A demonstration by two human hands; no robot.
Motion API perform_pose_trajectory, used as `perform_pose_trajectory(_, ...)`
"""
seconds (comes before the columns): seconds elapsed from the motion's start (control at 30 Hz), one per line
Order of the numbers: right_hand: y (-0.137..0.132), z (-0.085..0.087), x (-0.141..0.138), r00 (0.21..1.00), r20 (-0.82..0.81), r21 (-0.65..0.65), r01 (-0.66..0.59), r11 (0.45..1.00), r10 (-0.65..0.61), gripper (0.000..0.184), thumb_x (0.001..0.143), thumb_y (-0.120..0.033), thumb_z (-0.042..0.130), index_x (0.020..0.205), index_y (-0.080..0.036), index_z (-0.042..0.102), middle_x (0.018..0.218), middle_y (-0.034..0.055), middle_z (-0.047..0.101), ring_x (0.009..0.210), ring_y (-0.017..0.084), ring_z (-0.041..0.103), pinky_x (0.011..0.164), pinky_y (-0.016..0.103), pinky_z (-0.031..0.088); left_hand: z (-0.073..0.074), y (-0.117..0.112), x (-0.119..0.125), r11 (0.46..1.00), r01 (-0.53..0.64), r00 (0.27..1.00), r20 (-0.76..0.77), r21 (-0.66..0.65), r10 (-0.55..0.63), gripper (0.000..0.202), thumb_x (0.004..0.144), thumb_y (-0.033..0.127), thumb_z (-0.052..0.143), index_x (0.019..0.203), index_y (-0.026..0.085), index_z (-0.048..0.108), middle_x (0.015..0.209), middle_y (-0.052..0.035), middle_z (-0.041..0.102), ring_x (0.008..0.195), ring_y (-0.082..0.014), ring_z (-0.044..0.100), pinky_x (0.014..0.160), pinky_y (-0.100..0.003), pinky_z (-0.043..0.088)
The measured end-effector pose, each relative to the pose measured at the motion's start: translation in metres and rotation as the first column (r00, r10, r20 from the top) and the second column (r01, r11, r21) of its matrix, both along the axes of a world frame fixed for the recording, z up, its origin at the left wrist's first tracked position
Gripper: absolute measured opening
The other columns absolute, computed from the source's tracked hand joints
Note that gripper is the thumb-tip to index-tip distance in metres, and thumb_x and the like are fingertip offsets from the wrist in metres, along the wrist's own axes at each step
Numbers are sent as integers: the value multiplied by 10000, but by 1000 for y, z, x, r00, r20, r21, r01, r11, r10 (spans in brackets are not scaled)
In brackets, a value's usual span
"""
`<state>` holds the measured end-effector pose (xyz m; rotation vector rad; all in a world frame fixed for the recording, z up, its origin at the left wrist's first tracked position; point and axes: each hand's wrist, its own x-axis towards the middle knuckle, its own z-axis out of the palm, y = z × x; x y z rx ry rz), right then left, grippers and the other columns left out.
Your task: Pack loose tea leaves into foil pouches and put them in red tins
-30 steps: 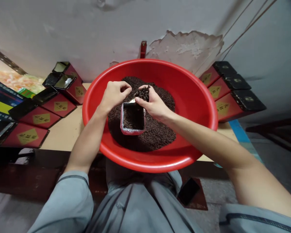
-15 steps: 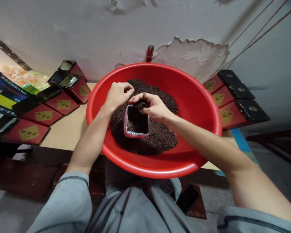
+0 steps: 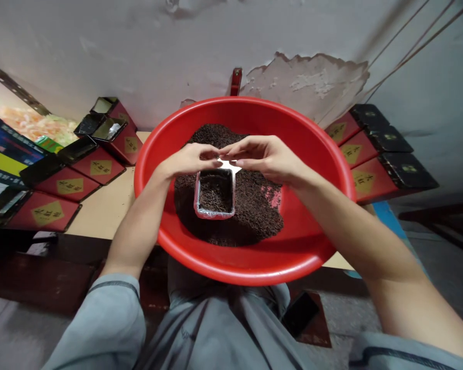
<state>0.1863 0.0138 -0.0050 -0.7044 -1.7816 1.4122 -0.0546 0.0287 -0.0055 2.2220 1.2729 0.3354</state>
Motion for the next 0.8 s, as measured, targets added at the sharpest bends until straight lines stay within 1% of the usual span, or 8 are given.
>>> perform_pose_trajectory(0.07, 19, -10, 21, 986, 116, 36, 116, 993, -120, 292, 792, -326, 790, 1053, -207, 734, 1160, 87, 763, 1037, 221, 722, 938, 411, 589, -1, -2, 1, 982, 153, 983, -85, -107, -162, 667, 807, 515, 724, 1401, 232, 616, 1378, -74, 686, 1225, -245, 648, 1039, -325, 485)
perform_pose_trajectory(0.13, 45, -29, 42, 894, 374, 118, 216, 969, -245, 328, 862, -332, 716, 1163, -202, 715, 1209, 109, 744, 1086, 236, 708, 992, 432, 570, -5, -1, 4, 972, 197, 960, -174, -127, -217, 725, 772, 480, 762, 1429, 232, 583, 1456, -85, 632, 1305, -256, 601, 1093, -331, 447)
perform_pose_trajectory(0.23, 77, -66, 70, 485, 803, 271, 223, 936, -348, 549, 882, -301, 686, 1403, -150, 604, 1393, 183, 630, 1286, 313, 614, 1144, 476, 452, -12, 2, 7, 982, 161, 958, -222, -100, -180, 603, 824, 398, 713, 1386, 204, 610, 1441, -97, 644, 1310, -254, 601, 1096, -328, 442)
perform_pose_trajectory(0.33, 86, -103, 86, 200, 912, 304, 256, 918, -358, 843, 908, -395, 675, 1625, -144, 309, 1672, 258, 215, 1463, 405, 435, 1194, 482, 378, -15, 4, 8, 981, 167, 958, -219, -94, -184, 560, 847, 369, 689, 1373, 191, 618, 1407, -96, 669, 1284, -243, 620, 1075, -311, 453)
perform_pose_trajectory(0.4, 81, -122, 88, 139, 940, 269, 255, 929, -311, 929, 915, -476, 667, 1655, -159, 205, 1692, 265, 105, 1492, 445, 371, 1202, 483, 357, -14, 4, 8, 981, 172, 955, -229, -88, -188, 567, 854, 381, 683, 1382, 187, 612, 1403, -96, 671, 1274, -236, 626, 1062, -296, 458)
perform_pose_trajectory(0.57, 54, -137, 68, 80, 976, 177, 263, 948, -205, 1019, 854, -547, 722, 1586, -32, 235, 1592, 329, 281, 1421, 435, 461, 1159, 442, 409, -13, 1, 8, 985, 151, 951, -259, -83, -167, 577, 868, 404, 677, 1399, 189, 606, 1401, -93, 675, 1269, -235, 634, 1041, -284, 470)
perform_pose_trajectory(0.7, 35, -131, 43, 72, 997, 20, 200, 980, -35, 836, 866, -325, 711, 1534, 1, 331, 1496, 342, 445, 1282, 377, 608, 1033, 395, 524, -14, 2, 7, 985, 163, 950, -260, -56, -172, 563, 858, 416, 689, 1379, 212, 623, 1404, -85, 677, 1263, -239, 640, 1048, -294, 469)
perform_pose_trajectory(0.8, 28, -118, 30, 71, 997, -33, 149, 988, 23, 632, 839, -190, 689, 1436, -84, 510, 1290, 231, 662, 1120, 337, 692, 929, 398, 576, -12, 3, 5, 986, 151, 964, -211, -72, -163, 630, 833, 465, 715, 1395, 201, 612, 1424, -98, 662, 1273, -251, 634, 1063, -303, 461)
